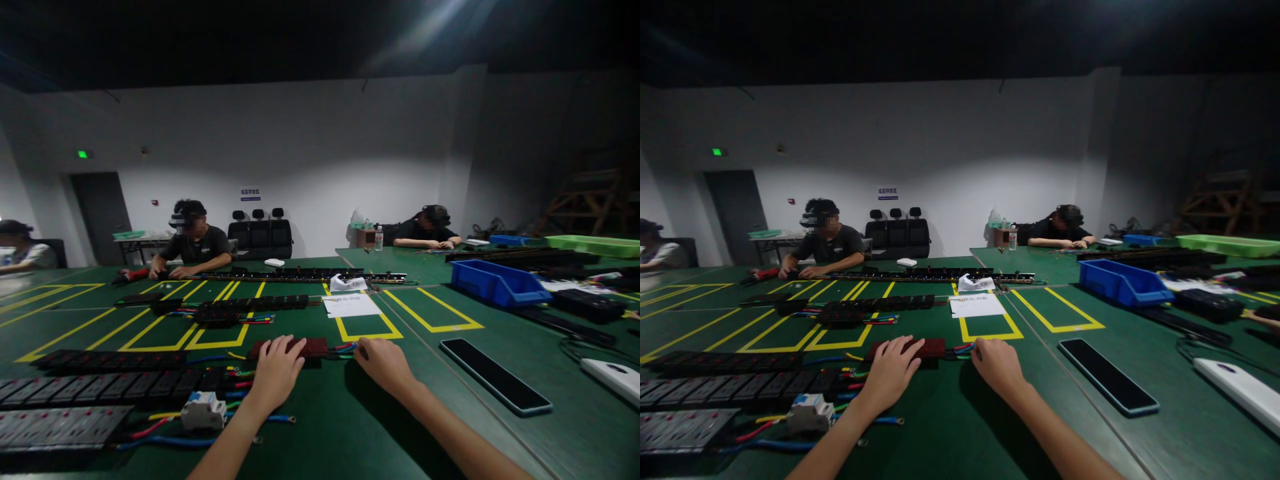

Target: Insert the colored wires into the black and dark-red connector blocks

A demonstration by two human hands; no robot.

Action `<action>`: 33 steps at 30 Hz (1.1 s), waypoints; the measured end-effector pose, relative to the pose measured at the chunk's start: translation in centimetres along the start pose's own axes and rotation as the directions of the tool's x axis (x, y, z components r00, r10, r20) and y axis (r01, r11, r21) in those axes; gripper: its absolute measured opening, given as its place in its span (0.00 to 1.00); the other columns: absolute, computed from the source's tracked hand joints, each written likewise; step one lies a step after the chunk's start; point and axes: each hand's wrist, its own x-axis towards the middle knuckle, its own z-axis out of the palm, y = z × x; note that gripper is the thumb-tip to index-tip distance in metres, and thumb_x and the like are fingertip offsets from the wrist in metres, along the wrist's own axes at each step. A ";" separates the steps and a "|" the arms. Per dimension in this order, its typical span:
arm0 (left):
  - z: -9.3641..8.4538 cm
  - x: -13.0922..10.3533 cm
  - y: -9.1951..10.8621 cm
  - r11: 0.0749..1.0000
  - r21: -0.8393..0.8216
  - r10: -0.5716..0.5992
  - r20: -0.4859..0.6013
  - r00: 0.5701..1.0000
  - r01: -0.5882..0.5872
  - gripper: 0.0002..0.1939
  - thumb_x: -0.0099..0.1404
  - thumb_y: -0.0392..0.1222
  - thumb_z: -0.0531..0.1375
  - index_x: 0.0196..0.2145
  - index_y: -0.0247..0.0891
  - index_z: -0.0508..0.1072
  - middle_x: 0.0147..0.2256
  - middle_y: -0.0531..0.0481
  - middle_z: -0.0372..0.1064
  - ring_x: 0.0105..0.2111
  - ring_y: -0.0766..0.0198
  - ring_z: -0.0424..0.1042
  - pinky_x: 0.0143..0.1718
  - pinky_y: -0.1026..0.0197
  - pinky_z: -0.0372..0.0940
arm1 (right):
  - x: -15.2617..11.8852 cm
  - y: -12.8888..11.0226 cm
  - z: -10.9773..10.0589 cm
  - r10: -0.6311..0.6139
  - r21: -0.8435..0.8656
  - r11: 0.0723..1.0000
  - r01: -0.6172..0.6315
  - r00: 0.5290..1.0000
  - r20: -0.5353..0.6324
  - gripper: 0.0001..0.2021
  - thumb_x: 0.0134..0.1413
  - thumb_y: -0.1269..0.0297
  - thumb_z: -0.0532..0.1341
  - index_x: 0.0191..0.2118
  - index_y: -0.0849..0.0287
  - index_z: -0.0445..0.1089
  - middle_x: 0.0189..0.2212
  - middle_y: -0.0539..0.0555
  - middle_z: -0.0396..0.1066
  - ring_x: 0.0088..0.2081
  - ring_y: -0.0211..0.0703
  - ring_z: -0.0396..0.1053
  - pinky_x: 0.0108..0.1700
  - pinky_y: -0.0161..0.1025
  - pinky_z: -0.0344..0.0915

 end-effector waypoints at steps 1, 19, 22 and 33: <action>-0.1 0.0 0.0 1.000 -0.002 -0.005 0.007 1.000 0.005 0.22 0.74 0.47 0.51 0.63 0.53 0.66 0.62 0.46 0.66 0.62 0.51 0.62 0.62 0.40 0.55 | 0.0 -0.1 0.0 -0.002 -0.010 1.000 0.002 1.000 0.003 0.13 0.66 0.62 0.54 0.36 0.57 0.75 0.34 0.56 0.78 0.37 0.46 0.75 0.32 0.37 0.56; -3.1 6.5 4.1 0.983 -0.025 0.177 0.400 0.899 -0.182 0.27 0.64 0.60 0.60 0.55 0.42 0.70 0.50 0.38 0.73 0.50 0.43 0.73 0.48 0.44 0.67 | -0.1 -0.5 0.1 -0.011 -0.009 1.000 0.011 1.000 -0.007 0.14 0.66 0.64 0.53 0.35 0.59 0.76 0.34 0.58 0.79 0.36 0.48 0.77 0.32 0.36 0.57; -3.0 7.6 3.1 0.965 -0.066 0.258 0.418 0.871 -0.254 0.26 0.62 0.60 0.62 0.53 0.44 0.71 0.47 0.40 0.74 0.48 0.45 0.74 0.46 0.50 0.68 | -0.1 -0.5 -0.2 -0.008 0.005 1.000 0.008 1.000 0.000 0.14 0.66 0.64 0.54 0.35 0.58 0.75 0.34 0.57 0.79 0.36 0.48 0.77 0.31 0.36 0.56; -3.0 9.7 -3.6 0.984 -0.041 0.170 0.509 0.844 -0.173 0.28 0.61 0.55 0.64 0.57 0.46 0.67 0.52 0.43 0.72 0.52 0.49 0.72 0.49 0.53 0.67 | -0.1 0.3 -1.7 0.053 0.035 0.998 -0.051 0.998 -0.042 0.12 0.67 0.64 0.52 0.37 0.56 0.73 0.34 0.55 0.78 0.35 0.44 0.75 0.30 0.35 0.52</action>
